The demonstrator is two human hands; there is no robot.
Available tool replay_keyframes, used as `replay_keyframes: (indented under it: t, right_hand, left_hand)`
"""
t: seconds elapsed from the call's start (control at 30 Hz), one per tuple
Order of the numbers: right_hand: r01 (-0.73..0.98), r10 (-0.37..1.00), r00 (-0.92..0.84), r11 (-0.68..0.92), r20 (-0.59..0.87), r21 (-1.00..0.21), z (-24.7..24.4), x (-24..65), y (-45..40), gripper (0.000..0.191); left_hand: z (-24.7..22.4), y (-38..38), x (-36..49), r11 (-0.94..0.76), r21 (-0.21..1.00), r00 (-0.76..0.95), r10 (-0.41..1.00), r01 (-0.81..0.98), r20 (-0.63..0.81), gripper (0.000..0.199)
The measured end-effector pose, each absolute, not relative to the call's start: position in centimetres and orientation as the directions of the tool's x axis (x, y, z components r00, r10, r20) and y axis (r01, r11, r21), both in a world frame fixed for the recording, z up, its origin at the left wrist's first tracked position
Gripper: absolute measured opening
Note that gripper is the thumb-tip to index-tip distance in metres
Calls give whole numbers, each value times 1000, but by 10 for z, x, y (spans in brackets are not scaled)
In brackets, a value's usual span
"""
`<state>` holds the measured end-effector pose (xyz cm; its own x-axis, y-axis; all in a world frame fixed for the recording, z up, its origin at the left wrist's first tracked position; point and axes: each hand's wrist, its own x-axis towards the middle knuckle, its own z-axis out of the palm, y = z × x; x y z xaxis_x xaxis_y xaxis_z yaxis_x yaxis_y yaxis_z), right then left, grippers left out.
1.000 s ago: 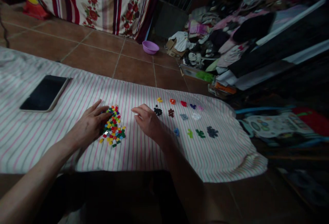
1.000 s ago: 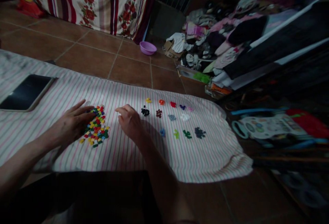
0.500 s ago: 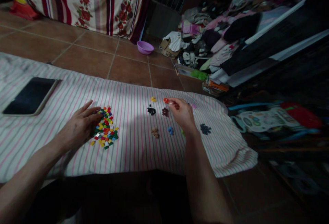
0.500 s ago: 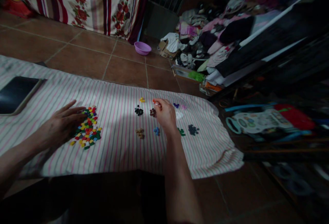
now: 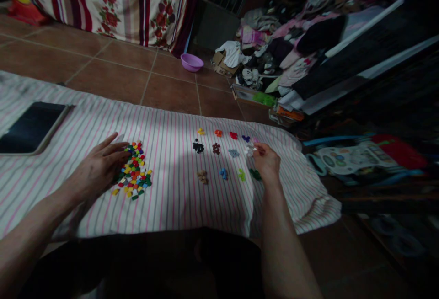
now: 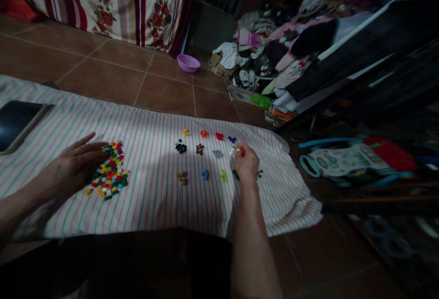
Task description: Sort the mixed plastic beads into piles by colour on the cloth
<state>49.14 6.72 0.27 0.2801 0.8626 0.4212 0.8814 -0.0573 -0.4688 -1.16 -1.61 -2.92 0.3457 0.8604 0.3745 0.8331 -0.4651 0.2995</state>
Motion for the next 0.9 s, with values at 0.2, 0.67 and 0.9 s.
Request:
replay_keyframes:
  t: [0.2, 0.67, 0.9]
  right_hand:
    - [903, 827, 313, -106, 467, -416, -4, 495, 68, 20]
    - [923, 823, 293, -111, 486, -369, -12, 493, 69, 16]
    - [906, 816, 289, -64, 500, -419, -11, 490, 69, 15]
  left_hand:
    - [-22, -16, -9, -432, 325, 305, 876, 841, 374, 33]
    - [-26, -17, -16, -437, 303, 298, 862, 847, 410, 37]
    - [-24, -17, -15, -427, 304, 293, 869, 851, 400, 35]
